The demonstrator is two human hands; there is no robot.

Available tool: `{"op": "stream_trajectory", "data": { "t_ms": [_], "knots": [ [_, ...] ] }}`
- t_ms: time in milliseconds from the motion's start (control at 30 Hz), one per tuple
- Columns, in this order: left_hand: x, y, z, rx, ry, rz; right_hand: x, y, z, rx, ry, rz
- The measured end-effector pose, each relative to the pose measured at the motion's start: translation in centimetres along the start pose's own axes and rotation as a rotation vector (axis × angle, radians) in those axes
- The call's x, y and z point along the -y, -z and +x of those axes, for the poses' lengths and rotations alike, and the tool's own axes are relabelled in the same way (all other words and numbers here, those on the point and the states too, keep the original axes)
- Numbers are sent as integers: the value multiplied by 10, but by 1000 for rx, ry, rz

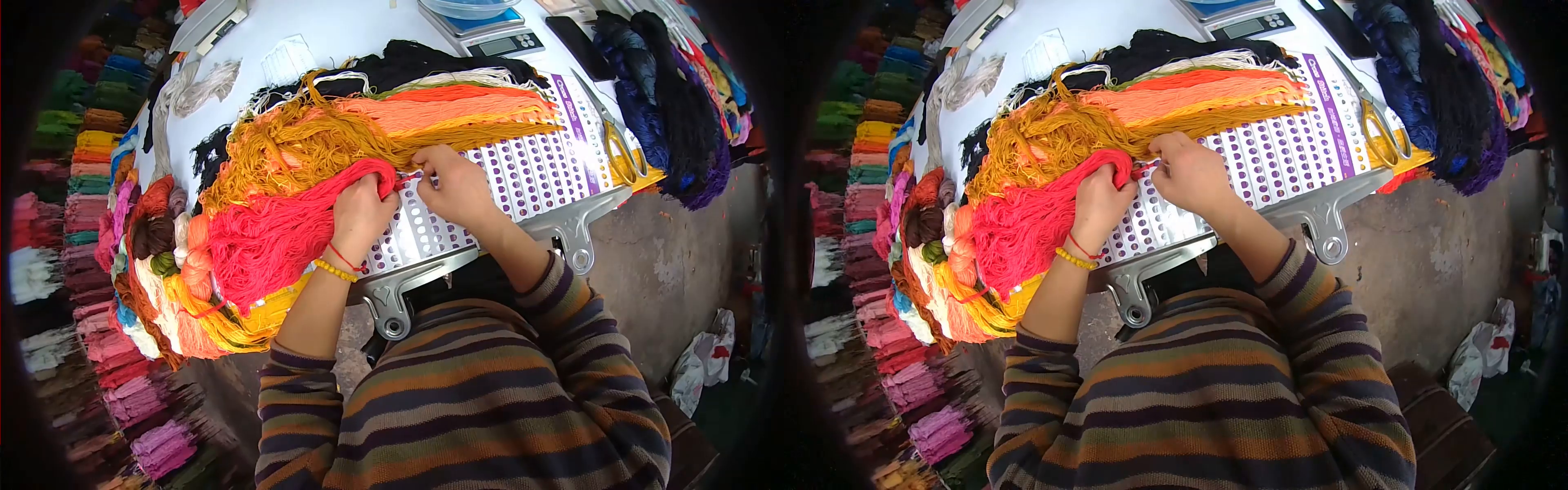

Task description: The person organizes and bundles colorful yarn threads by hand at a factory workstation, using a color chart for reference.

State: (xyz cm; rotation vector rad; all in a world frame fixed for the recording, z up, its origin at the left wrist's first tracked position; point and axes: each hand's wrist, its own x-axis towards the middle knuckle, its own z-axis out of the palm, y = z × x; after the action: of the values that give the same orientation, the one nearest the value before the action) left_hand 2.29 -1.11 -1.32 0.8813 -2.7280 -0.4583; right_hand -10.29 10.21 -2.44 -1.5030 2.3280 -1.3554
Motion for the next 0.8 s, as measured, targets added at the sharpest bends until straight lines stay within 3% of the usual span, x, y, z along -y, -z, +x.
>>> {"op": "stream_trajectory", "data": {
  "t_ms": [67,200,267,300,367,500,567,600,633,700,733,800],
  "knots": [
    [-2,5,-1,21,46,9,2,6,2,78,-166,118],
    [23,15,-3,-38,62,-174,-2,1,1,-7,-173,219],
    [36,36,0,63,199,-337,-3,-1,2,-54,-175,255],
    [51,31,-1,31,242,-612,-4,-2,2,-50,-172,254],
    [16,86,-1,235,630,-1113,-4,-2,2,-59,-183,288],
    [-30,118,-28,354,426,-1648,-4,2,4,23,-278,335],
    [-46,115,-39,217,248,-1373,-3,-1,3,-18,-358,509],
    [-46,104,-42,152,353,-1316,2,-1,-1,17,-342,571],
    [-40,96,-46,144,309,-1230,15,2,-7,56,-326,631],
    [-42,86,-60,202,398,-1393,44,9,-22,325,-260,710],
    [-41,79,-67,241,402,-1479,66,17,-27,423,-286,921],
    [-39,71,-74,220,352,-1563,72,6,-37,506,-307,977]
  ]
}}
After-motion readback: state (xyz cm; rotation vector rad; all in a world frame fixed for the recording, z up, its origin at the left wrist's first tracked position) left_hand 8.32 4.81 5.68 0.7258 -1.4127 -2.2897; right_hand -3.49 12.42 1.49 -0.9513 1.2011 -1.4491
